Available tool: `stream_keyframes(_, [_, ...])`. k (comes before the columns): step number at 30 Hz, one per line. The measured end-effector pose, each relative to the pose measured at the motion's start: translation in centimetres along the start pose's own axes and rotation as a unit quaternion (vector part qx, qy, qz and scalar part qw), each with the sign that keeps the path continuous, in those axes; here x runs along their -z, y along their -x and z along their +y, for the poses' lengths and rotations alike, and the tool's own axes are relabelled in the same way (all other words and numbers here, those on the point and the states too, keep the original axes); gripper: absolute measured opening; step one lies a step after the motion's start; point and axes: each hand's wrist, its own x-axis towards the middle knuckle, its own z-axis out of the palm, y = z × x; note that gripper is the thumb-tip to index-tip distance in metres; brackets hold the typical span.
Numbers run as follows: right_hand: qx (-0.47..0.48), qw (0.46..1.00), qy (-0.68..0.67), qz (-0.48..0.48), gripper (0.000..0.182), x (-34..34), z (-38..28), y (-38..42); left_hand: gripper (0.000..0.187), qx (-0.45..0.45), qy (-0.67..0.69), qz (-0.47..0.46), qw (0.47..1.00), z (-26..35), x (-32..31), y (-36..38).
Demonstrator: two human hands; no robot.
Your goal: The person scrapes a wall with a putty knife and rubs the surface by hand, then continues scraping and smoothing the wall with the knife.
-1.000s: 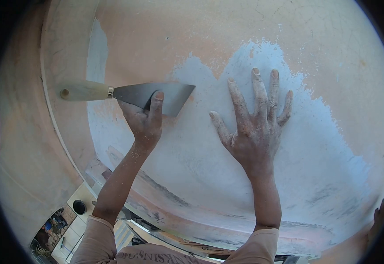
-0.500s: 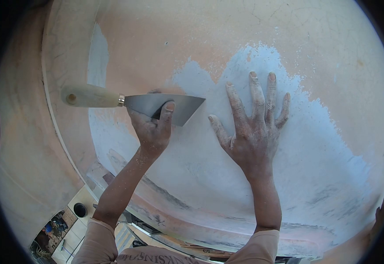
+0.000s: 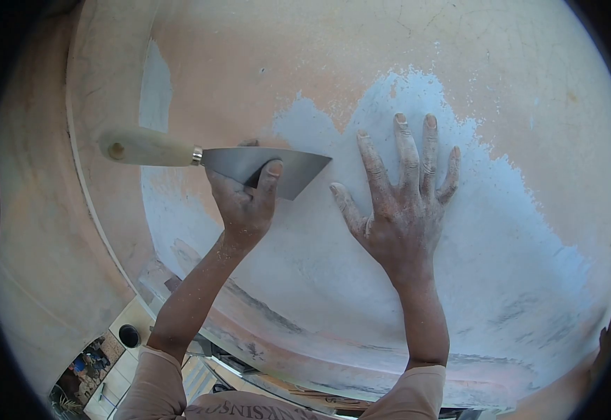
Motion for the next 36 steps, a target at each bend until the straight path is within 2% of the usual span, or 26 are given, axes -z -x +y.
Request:
stream_keyframes(2, [0.0, 1.0, -0.002, 0.0, 0.059, 0.0, 0.0, 0.1, 0.053, -0.085, -0.101, -0.059, 0.989, -0.1, 0.1, 0.3])
stream_keyframes(3, [0.003, 1.0, -0.001, 0.001, 0.059, -0.1, 0.0, 0.1, 0.054, 0.028, 0.012, -0.002, 1.0, 0.2, -0.1, -0.4])
stream_keyframes(6, [0.001, 1.0, 0.004, -0.009, 0.056, 0.0, 0.1, 0.2, 0.055, 0.078, 0.081, 0.037, 0.993, 1.1, -0.8, -1.1])
stream_keyframes(7, [0.0, 1.0, 0.006, -0.012, 0.055, -0.1, 0.1, 0.1, 0.055, -0.01, 0.017, -0.03, 0.999, -0.2, -0.7, 0.2])
stream_keyframes(10, [0.001, 1.0, 0.011, -0.013, 0.056, 0.0, 0.1, 0.1, 0.055, -0.066, -0.056, -0.028, 0.996, -0.3, 0.1, -0.7])
stream_keyframes(11, [0.004, 1.0, 0.013, -0.01, 0.056, 0.0, 0.2, 0.1, 0.056, 0.019, 0.01, 0.029, 0.999, 0.3, 0.7, -2.3])
stream_keyframes(14, [0.001, 1.0, 0.011, -0.007, 0.056, -0.2, 0.1, 0.1, 0.054, 0.059, 0.037, 0.059, 0.996, 0.3, 1.5, -2.5])
stream_keyframes(15, [0.001, 1.0, 0.011, -0.007, 0.056, -0.1, 0.1, 0.1, 0.053, 0.01, -0.036, 0.014, 0.999, -0.3, 1.5, -1.0])
stream_keyframes(16, [0.0, 1.0, 0.009, -0.009, 0.056, -0.1, 0.1, 0.2, 0.052, -0.076, -0.122, -0.045, 0.989, -1.1, 1.3, 1.0])
stream_keyframes(17, [-0.002, 1.0, 0.011, -0.008, 0.056, -0.2, 0.0, 0.2, 0.053, -0.13, -0.152, -0.059, 0.978, -1.2, 1.6, 0.9])
stream_keyframes(19, [0.002, 1.0, 0.017, -0.009, 0.055, -0.2, 0.1, 0.2, 0.053, -0.072, -0.121, -0.02, 0.99, -1.0, 2.5, 0.1])
stream_keyframes(21, [0.006, 1.0, 0.016, -0.002, 0.058, -0.2, 0.1, 0.1, 0.054, 0.143, 0.006, 0.072, 0.987, 0.4, 3.5, -2.8])
stream_keyframes(23, [0.004, 1.0, 0.015, 0.003, 0.06, -0.2, -0.1, 0.0, 0.056, 0.032, -0.084, 0.049, 0.995, -0.3, 2.8, -0.4])
stream_keyframes(26, [0.002, 1.0, 0.016, -0.001, 0.06, -0.2, -0.1, 0.2, 0.057, -0.07, -0.155, 0.016, 0.985, -0.8, 3.4, 0.6])
stream_keyframes(28, [0.003, 1.0, 0.019, -0.001, 0.059, -0.2, -0.1, 0.1, 0.06, 0.122, -0.026, 0.088, 0.988, -0.4, 4.1, -1.2])
stream_keyframes(29, [0.006, 1.0, 0.017, -0.002, 0.059, -0.2, 0.0, 0.1, 0.06, 0.139, -0.008, 0.096, 0.986, -0.4, 4.3, -2.0])
stream_keyframes(32, [0.005, 1.0, 0.013, 0.003, 0.059, -0.3, 0.0, 0.1, 0.056, 0.023, -0.07, 0.03, 0.997, -0.8, 2.8, 1.5])
stream_keyframes(33, [0.005, 1.0, 0.014, 0.003, 0.059, -0.3, 0.0, 0.1, 0.055, -0.09, -0.154, -0.004, 0.984, -1.2, 2.4, 2.1])
stream_keyframes(36, [0.008, 1.0, 0.02, 0.0, 0.06, -0.2, 0.0, 0.1, 0.06, 0.117, 0.012, 0.057, 0.991, -0.5, 3.1, -0.2])
